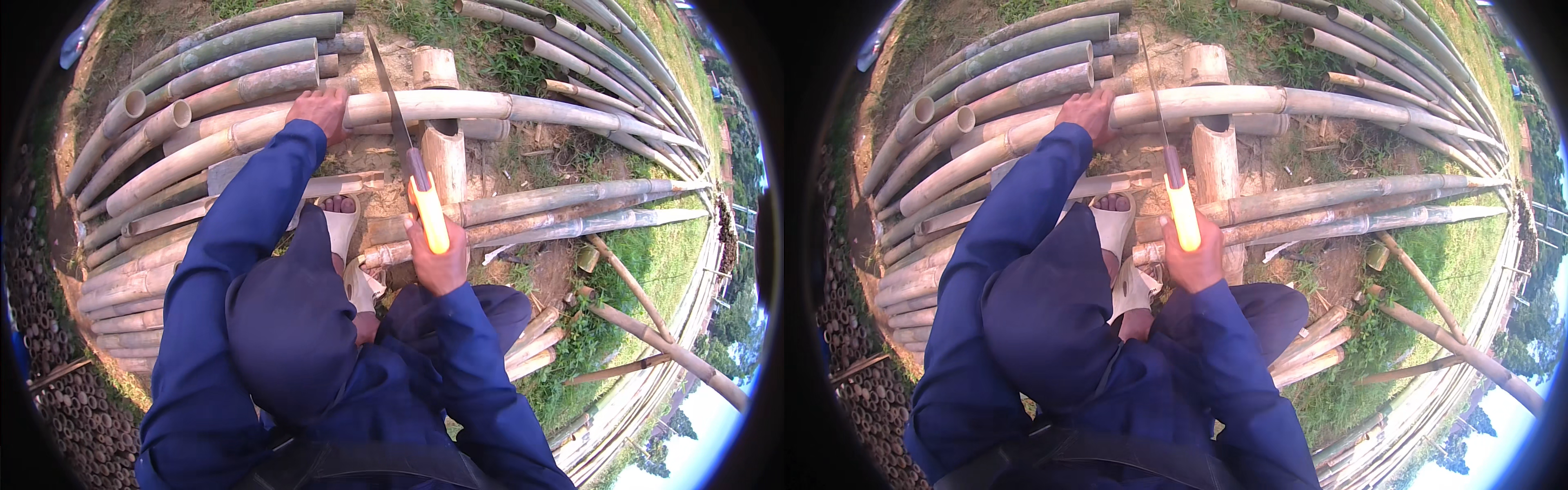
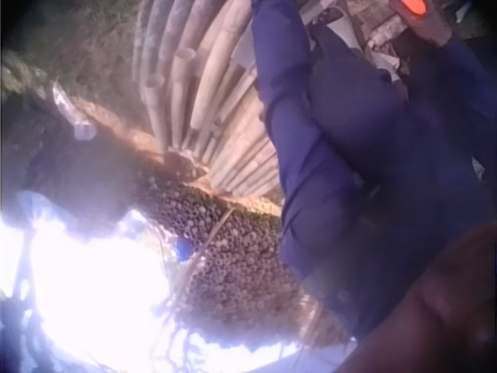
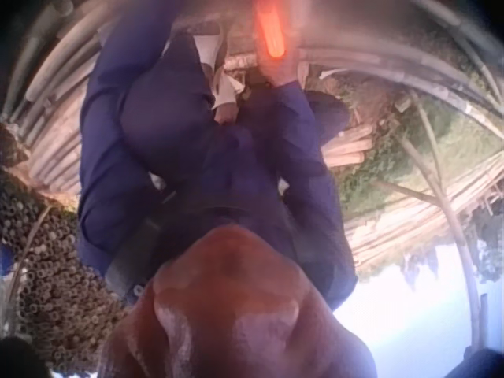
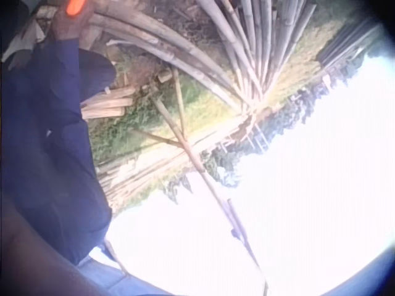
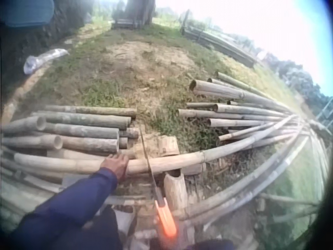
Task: The person uses a hand saw to cut bamboo poles into shorter sections. They repeatedly position a pole on a support, saw through it, and move the cut piece aside. The work continues with multiple poles in an outdoor area.
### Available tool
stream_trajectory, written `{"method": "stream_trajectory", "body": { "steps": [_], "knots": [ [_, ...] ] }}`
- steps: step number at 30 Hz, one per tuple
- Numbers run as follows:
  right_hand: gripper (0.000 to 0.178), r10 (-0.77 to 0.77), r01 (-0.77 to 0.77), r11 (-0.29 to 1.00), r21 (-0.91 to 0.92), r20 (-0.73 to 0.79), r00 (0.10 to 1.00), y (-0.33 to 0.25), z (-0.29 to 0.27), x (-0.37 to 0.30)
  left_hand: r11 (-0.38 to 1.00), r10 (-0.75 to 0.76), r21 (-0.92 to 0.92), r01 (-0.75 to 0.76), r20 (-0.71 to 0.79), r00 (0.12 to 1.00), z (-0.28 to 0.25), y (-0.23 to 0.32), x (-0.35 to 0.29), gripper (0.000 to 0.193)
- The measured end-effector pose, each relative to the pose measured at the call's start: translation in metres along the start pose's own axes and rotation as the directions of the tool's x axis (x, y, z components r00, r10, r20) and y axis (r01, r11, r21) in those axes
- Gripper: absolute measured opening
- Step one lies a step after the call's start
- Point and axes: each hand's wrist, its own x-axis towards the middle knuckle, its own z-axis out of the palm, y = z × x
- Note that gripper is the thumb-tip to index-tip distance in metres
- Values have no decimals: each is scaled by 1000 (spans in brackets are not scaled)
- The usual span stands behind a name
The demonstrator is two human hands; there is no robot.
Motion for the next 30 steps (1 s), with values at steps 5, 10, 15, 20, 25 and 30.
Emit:
{"method": "stream_trajectory", "body": {
  "steps": [5, 10, 15, 20, 25, 30],
  "knots": [
    [13, 49, -49, 996, 73, 4, 999, 0, -17, -46, 1000, -10, -3, 10, -11, 1000, -11, -10, -1, 60],
    [34, 96, -94, 995, -34, 76, 992, -22, -63, -137, 1000, -1, -19, 0, -30, 1000, -2, -3, -7, 59],
    [22, 32, -33, 999, 24, 44, 999, 14, -12, -15, 999, 35, -14, -35, -2, 999, -3, -1, 0, 61],
    [12, 122, -123, 992, 8, 99, 988, 3, -38, -81, 1000, 9, -11, -8, 8, 1000, -12, -9, -3, 60],
    [33, 74, -73, 997, -14, 70, 995, -23, -61, -132, 1000, 10, -14, -11, -81, 997, 7, -9, -6, 60],
    [17, -32, 32, 1000, 0, -13, 999, 0, -5, -7, 1000, 19, -22, -19, -13, 1000, -3, 2, 2, 61]
  ]
}}
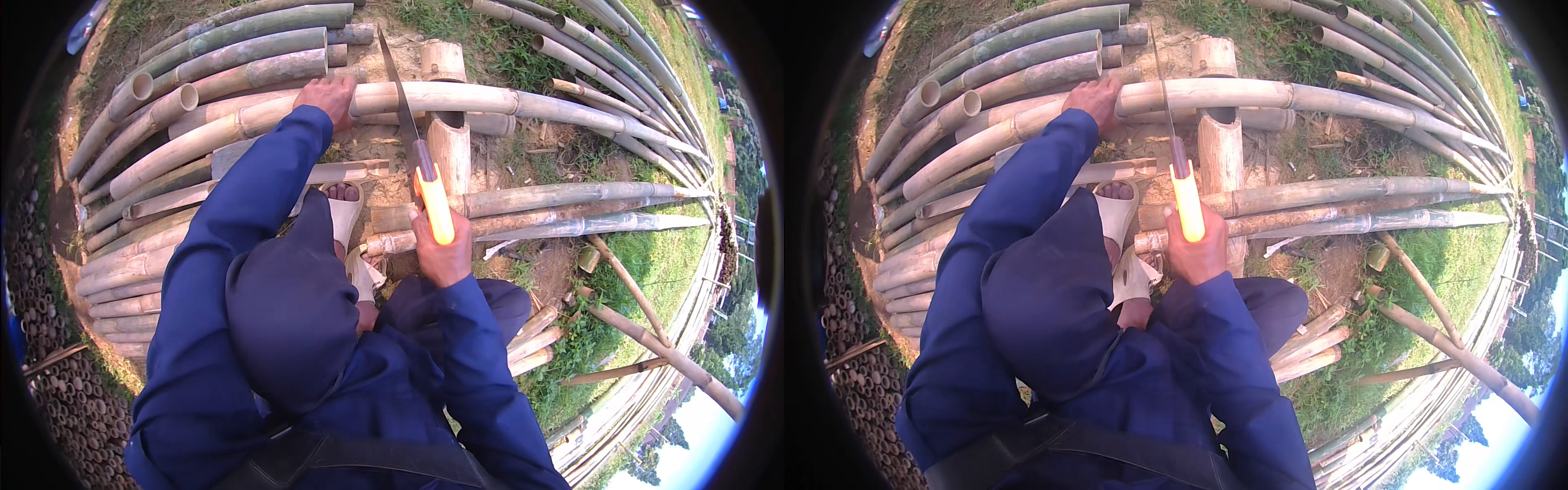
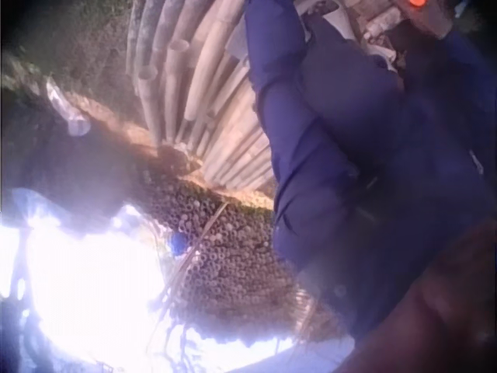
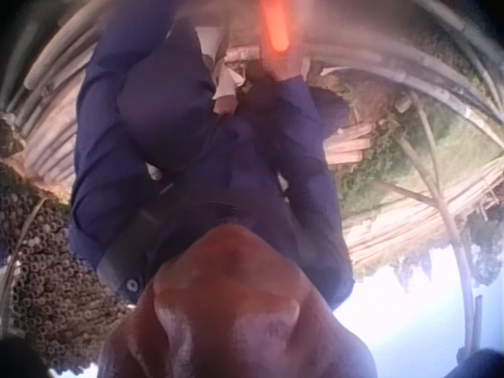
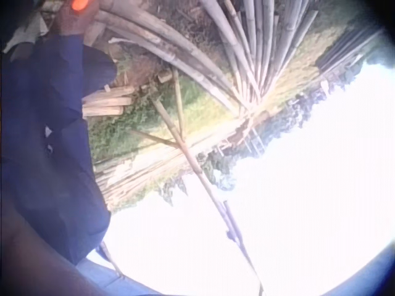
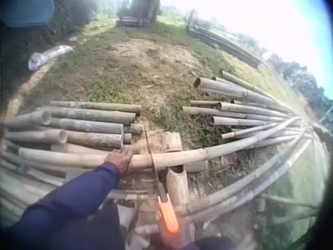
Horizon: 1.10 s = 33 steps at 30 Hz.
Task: The person uses a hand saw to cut bamboo poles into shorter sections. They repeatedly position a pole on a support, saw through it, and move the cut piece aside. The work continues with multiple poles in an outdoor area.
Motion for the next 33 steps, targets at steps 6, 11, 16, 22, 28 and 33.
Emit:
{"method": "stream_trajectory", "body": {
  "steps": [6, 11, 16, 22, 28, 33],
  "knots": [
    [23, 144, -145, 989, 20, 48, 988, -17, -47, -120, 999, -38, -26, 38, 16, 999, -1, -8, -8, 59],
    [17, 167, -167, 986, -15, 58, 984, -10, -39, -95, 999, -35, -32, 37, 52, 998, 7, -1, -8, 59],
    [16, 23, -23, 1000, 10, 9, 1000, 8, -2, -25, 999, -6, -38, 8, 51, 999, -7, 1, -4, 59],
    [42, 73, -68, 995, -71, 69, 995, -20, -65, -143, 999, -34, -24, 33, -30, 999, 6, -7, -8, 61],
    [20, 8, -8, 1000, -8, -12, 1000, 5, 2, -9, 1000, -17, -16, 17, -7, 1000, 9, 0, -2, 60],
    [16, 108, -109, 994, 22, 51, 993, 1, -24, -81, 999, -29, -21, 28, -48, 998, 5, -12, -11, 60]
  ]
}}
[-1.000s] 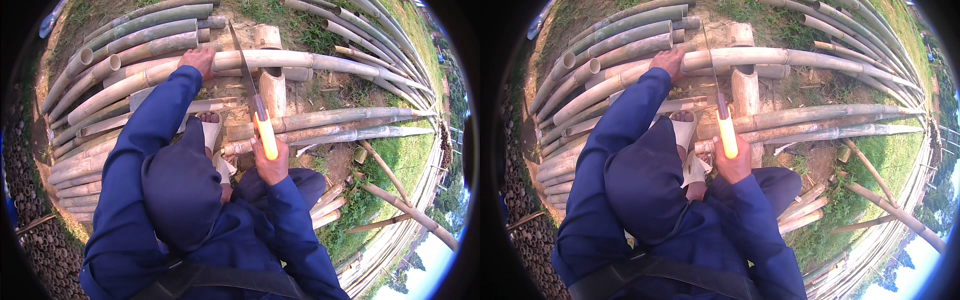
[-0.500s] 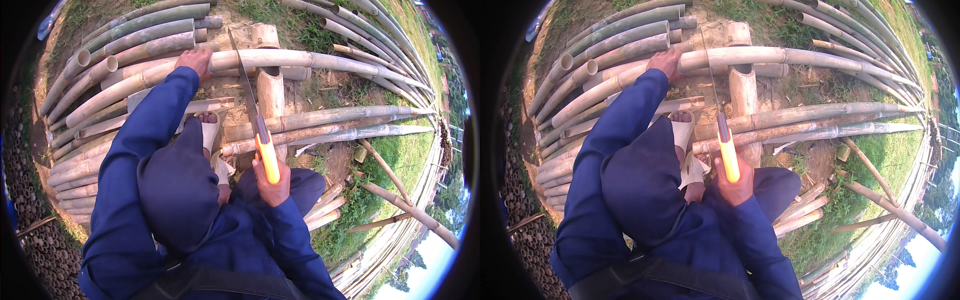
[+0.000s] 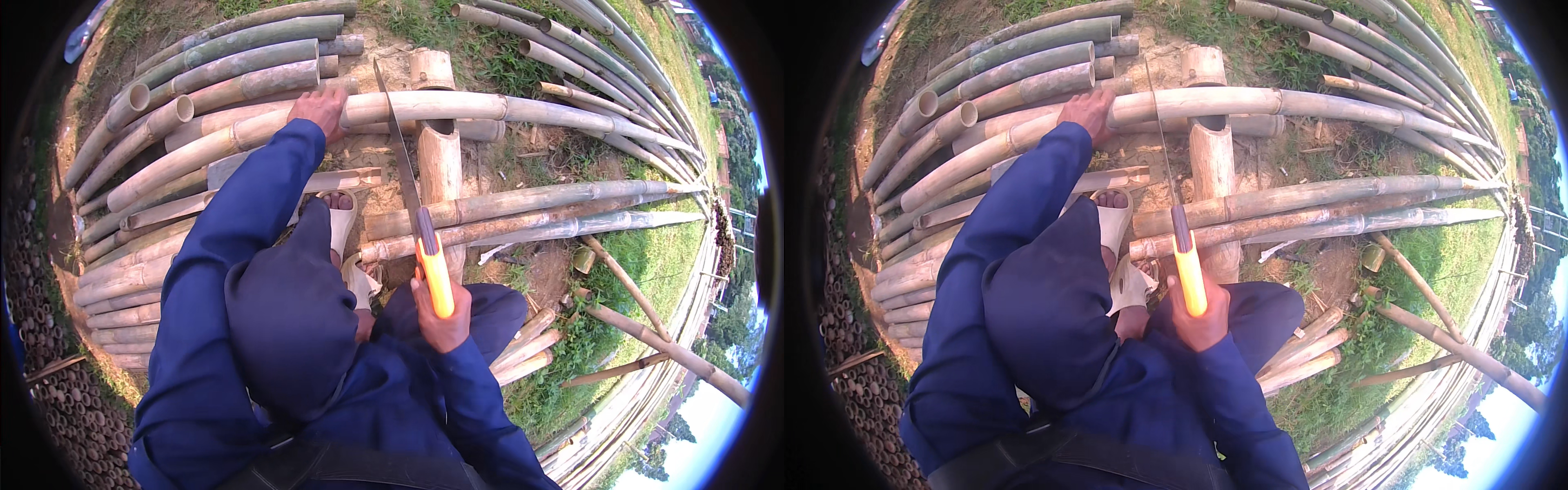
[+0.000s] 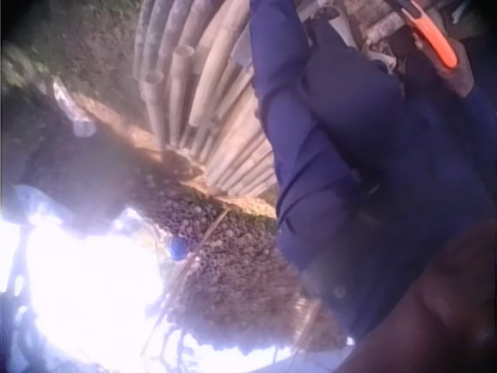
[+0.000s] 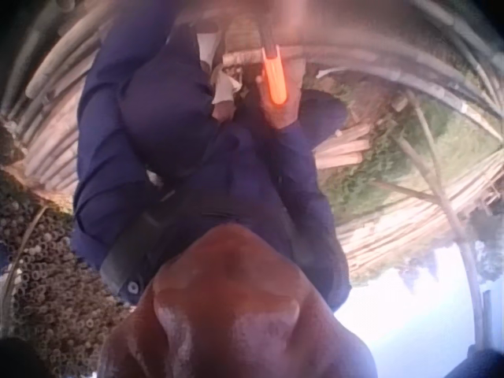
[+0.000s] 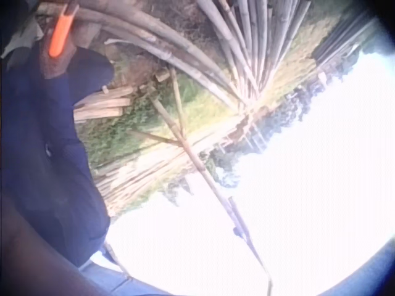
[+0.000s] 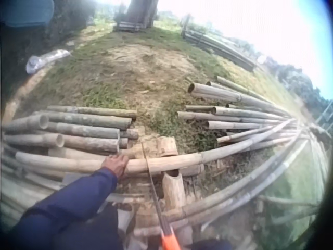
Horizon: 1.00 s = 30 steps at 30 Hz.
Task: The person uses a hand saw to cut bamboo poles into shorter sections. They repeatedly position a pole on a support, saw through it, and move the cut piece aside. The work continues with multiple poles in an outdoor area.
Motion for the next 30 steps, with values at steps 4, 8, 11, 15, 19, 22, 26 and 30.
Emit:
{"method": "stream_trajectory", "body": {
  "steps": [4, 8, 11, 15, 19, 22, 26, 30],
  "knots": [
    [34, -56, 53, 995, -83, -32, 998, -7, -35, -75, 999, -28, -44, 28, 7, 1000, -4, 14, -2, 57],
    [12, -33, 31, 995, -92, -21, 999, 3, -3, 5, 999, -19, -45, 20, 5, 1000, 8, 6, 0, 58],
    [22, -135, 131, 989, -62, -68, 988, 3, 26, 80, 999, 21, -29, -23, -44, 999, 9, 5, 2, 61],
    [13, -120, 119, 992, -49, -18, 993, 6, 3, 6, 1000, 21, -8, -21, -65, 998, 7, -2, 0, 62],
    [22, -59, 57, 997, -48, -53, 997, -9, -28, -61, 999, 11, -30, -13, -68, 998, 10, 6, -1, 63],
    [16, -54, 53, 998, -25, -35, 998, 5, -11, -19, 999, -10, -37, 9, -18, 1000, 8, 7, -2, 65],
    [16, -86, 86, 996, -30, -6, 996, 4, 28, 85, 999, -7, -36, 7, 1, 1000, 4, 10, 1, 63],
    [14, -88, 88, 995, -45, 2, 996, -2, 9, 25, 999, -2, -35, 1, -31, 1000, 2, 1, -3, 61]
  ]
}}
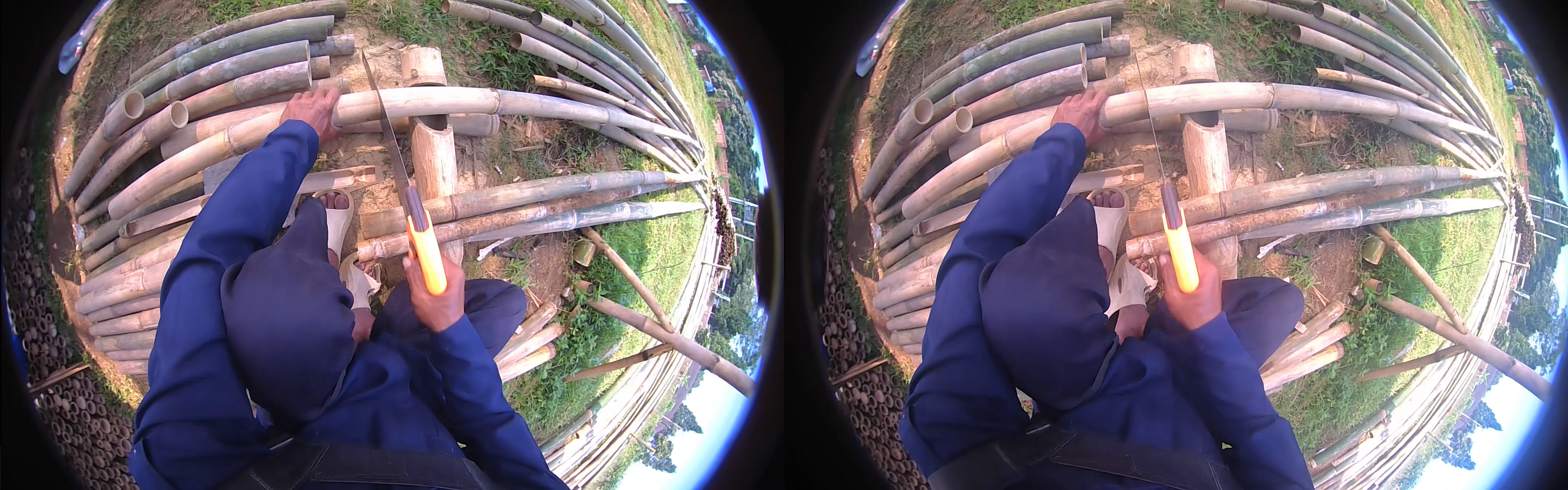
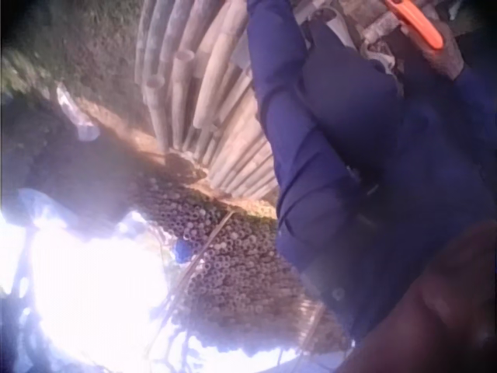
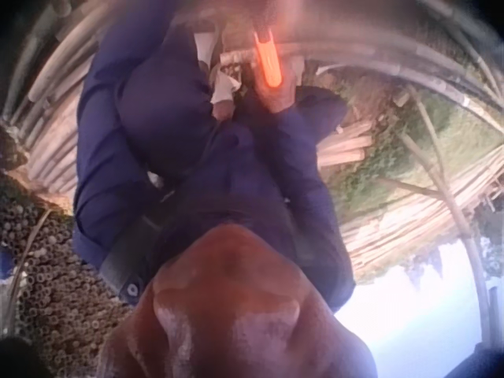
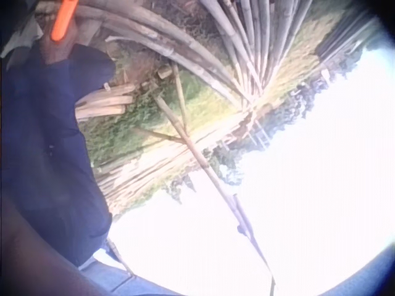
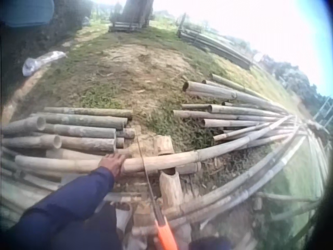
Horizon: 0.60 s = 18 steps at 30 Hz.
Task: The person uses a hand saw to cut bamboo poles into shorter sections. They repeatedly position a pole on a support, saw through it, and move the cut piece aside. The work continues with multiple poles in an outdoor area.
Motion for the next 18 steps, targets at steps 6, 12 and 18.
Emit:
{"method": "stream_trajectory", "body": {
  "steps": [6, 12, 18],
  "knots": [
    [25, 109, -110, 994, -24, -19, 994, -12, -35, -67, 1000, 2, 5, -2, 20, 1000, 3, 10, 5, 60],
    [15, -26, 26, 1000, -14, -48, 999, -7, 9, 45, 999, 32, -8, -32, 10, 999, 6, 5, 2, 59],
    [26, 67, -67, 998, -16, -20, 998, -24, -36, -78, 1000, 1, -3, -1, -11, 1000, 9, 0, -5, 60]
  ]
}}
